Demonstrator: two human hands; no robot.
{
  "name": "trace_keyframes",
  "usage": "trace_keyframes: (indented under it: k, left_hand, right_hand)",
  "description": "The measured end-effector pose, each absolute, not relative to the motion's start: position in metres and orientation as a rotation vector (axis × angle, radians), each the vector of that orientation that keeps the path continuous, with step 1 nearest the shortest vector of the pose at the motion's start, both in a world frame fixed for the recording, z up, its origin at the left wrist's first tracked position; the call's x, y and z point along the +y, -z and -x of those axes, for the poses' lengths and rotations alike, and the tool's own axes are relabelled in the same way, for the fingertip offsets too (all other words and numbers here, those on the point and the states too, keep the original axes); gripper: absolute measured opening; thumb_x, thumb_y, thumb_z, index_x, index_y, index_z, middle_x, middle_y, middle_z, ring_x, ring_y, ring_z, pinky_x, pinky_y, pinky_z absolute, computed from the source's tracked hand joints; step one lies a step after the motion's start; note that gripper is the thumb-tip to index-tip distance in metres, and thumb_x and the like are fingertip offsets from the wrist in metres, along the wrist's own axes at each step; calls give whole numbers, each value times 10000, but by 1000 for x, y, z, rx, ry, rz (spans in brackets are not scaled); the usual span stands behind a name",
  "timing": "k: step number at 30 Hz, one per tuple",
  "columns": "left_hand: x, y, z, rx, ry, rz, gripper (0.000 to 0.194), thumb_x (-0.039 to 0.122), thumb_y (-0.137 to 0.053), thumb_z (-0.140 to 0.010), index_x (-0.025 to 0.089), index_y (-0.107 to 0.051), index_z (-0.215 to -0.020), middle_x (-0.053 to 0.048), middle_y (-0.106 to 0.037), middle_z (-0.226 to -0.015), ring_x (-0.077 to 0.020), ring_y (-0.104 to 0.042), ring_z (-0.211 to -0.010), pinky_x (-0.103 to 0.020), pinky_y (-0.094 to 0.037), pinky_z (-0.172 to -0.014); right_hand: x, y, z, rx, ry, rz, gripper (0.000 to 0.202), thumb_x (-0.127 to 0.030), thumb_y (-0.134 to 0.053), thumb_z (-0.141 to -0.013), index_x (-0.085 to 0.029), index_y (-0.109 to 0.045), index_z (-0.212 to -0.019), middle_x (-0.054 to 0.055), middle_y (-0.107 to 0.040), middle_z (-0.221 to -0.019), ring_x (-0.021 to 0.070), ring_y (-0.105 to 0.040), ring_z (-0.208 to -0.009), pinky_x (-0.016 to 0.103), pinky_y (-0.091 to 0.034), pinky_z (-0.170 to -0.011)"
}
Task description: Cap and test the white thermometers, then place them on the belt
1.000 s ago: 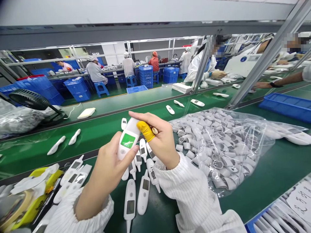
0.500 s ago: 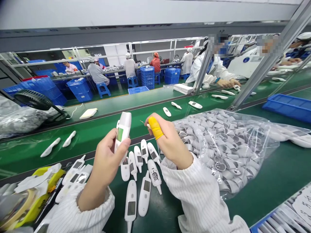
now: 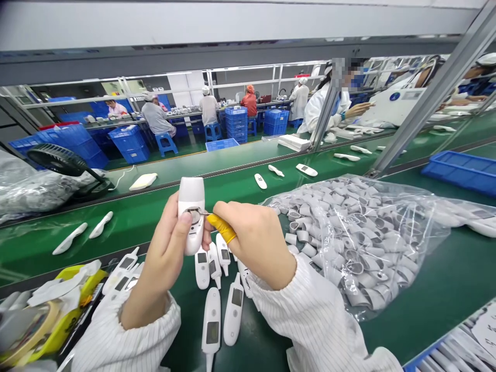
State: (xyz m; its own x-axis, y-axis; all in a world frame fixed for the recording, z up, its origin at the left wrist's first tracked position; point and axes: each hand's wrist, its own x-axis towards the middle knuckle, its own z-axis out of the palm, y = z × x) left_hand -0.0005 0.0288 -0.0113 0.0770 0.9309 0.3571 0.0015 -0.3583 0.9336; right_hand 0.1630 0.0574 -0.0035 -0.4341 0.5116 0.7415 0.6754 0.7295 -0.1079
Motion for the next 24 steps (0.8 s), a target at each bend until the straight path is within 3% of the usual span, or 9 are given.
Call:
trace_keyframes:
  k: [2,4,7,9,13,18,24]
  left_hand:
    - [30,11,4,1025,-1398,-1591,352,397,-439,-1017,267,-461,-1344,15,-598,-807,-84,-555,-609,-174,-481,-558]
    - [31,10,9,932,-1314,-1527,332,404,-435,-1016,245,-483,-1303,24,-588,-743,-75,-524,-531,-160,-445,-475]
    - [33,6,16,689,-1186,-1308,279,407,-440,-1004,190,-506,-1168,22,-590,-677,-70,-490,-428,-152,-394,-371]
    - [34,4,17,643,-1162,-1217,306,395,-457,-991,178,-484,-1204,22,-597,-654,-67,-474,-397,-145,-383,-353]
    - [38,5,13,689,-1067,-1149,455,310,-416,-962,155,-388,-1389,20,-593,-625,-73,-468,-402,-150,-399,-378]
    - [37,6,9,571,-983,-1144,622,111,-419,-814,185,-356,-1428,14,-598,-720,-84,-513,-502,-172,-450,-458]
    - [26,5,9,676,-1086,-1232,588,116,-430,-917,284,-329,-1471,25,-569,-743,-95,-527,-612,-192,-477,-572]
  right_hand:
    - [58,5,-162,-2145,348,922,171,-115,-486,-895,-174,-578,-763,-19,-567,-591,114,-477,-501,245,-236,-494]
    - [60,6,-161,-2186,214,828,194,-124,-477,-927,-177,-567,-764,-35,-546,-575,98,-463,-483,225,-258,-487]
    - [64,7,-159,-2139,-123,580,168,-175,-493,-974,-172,-573,-826,-38,-599,-646,70,-511,-515,180,-351,-521]
    - [66,7,-158,-2044,-92,508,110,-181,-526,-972,-163,-601,-893,-10,-632,-719,79,-559,-582,183,-392,-551]
    - [70,7,-159,-2058,205,465,183,-94,-543,-947,-172,-678,-1044,34,-661,-842,95,-595,-662,200,-405,-541]
    - [69,9,-158,-1919,89,412,190,-38,-560,-907,-164,-697,-943,30,-643,-808,111,-623,-706,207,-468,-570]
    - [60,8,-160,-1702,155,424,135,-92,-726,-829,-184,-717,-928,6,-630,-760,101,-593,-641,216,-472,-552]
